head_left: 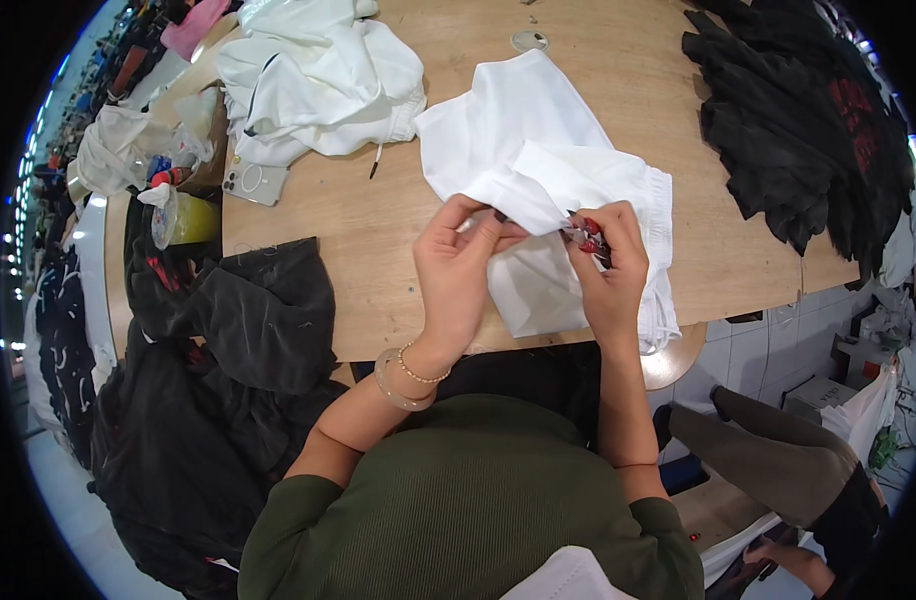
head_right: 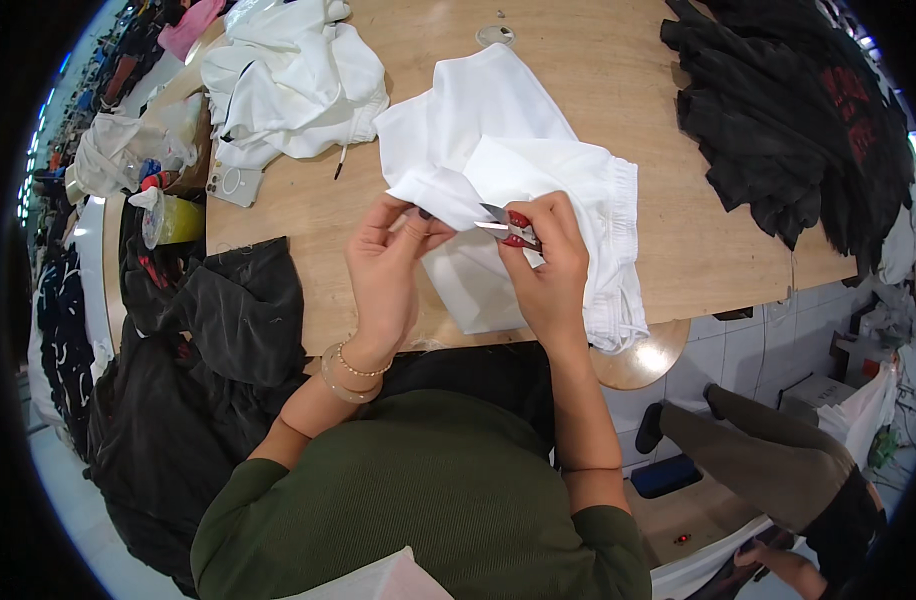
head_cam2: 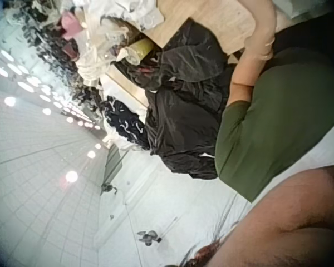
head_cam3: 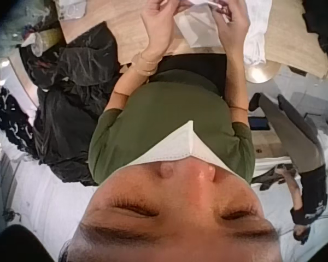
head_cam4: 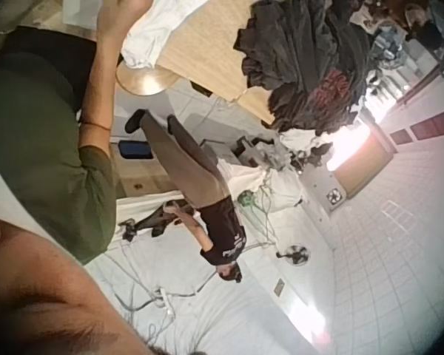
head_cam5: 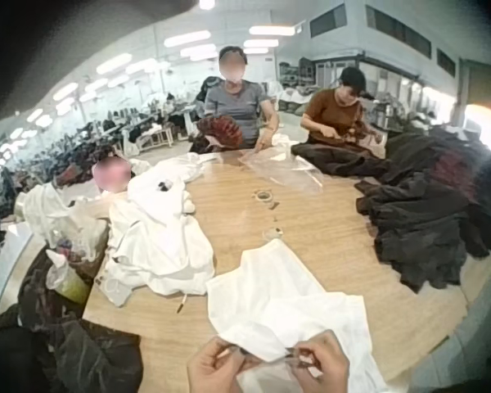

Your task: Trimming loose threads from a pair of white shorts using thread snips.

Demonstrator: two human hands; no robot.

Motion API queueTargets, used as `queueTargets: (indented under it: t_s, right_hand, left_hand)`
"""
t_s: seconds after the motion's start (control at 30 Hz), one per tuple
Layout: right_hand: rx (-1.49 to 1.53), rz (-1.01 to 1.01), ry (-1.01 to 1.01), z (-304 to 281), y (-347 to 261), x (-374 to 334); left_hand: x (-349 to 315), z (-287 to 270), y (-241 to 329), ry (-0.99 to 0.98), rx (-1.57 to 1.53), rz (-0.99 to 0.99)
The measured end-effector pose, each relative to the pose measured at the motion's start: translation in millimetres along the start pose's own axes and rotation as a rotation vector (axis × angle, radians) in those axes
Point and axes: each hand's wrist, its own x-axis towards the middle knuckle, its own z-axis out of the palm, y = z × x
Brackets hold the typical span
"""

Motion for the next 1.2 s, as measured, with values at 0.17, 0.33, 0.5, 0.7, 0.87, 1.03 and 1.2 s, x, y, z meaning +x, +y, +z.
queueTargets:
  t_s: [0.17, 0.33, 0.5, 0.7, 0.87, 1.03, 1.2]
  right_hand:
    - [0.36, 0.256, -0.149, -14, -12, 4]
    - [0.647, 0.478, -0.037, -15, -9, 15]
    - [0.618, 0.493, 0.003, -14, 1, 22]
    - [0.557, 0.466, -0.012, -11, 20, 35]
    - [0.251, 0.198, 0.049, -9, 14, 33]
    - [0.027, 0.121, -0.177, -21, -32, 22]
    - [0.008, -0.097, -0.145, -11, -30, 15]
  left_hand:
    - [31, -13, -6, 0.212, 0.72, 0.747]
    - [29, -9, -2, -0.275, 0.289, 0.114]
    - [20, -19, -6, -0.347, 0.689, 0.226]
    - [14, -21, 7, -0.383, 0.126, -0.23]
    - [9, -14, 10, -0.349, 0.12, -0.206]
    - [11, -12, 8, -0.299, 0.088, -0.179]
    - [16, -7, 6, -0.323, 0.197, -0.103]
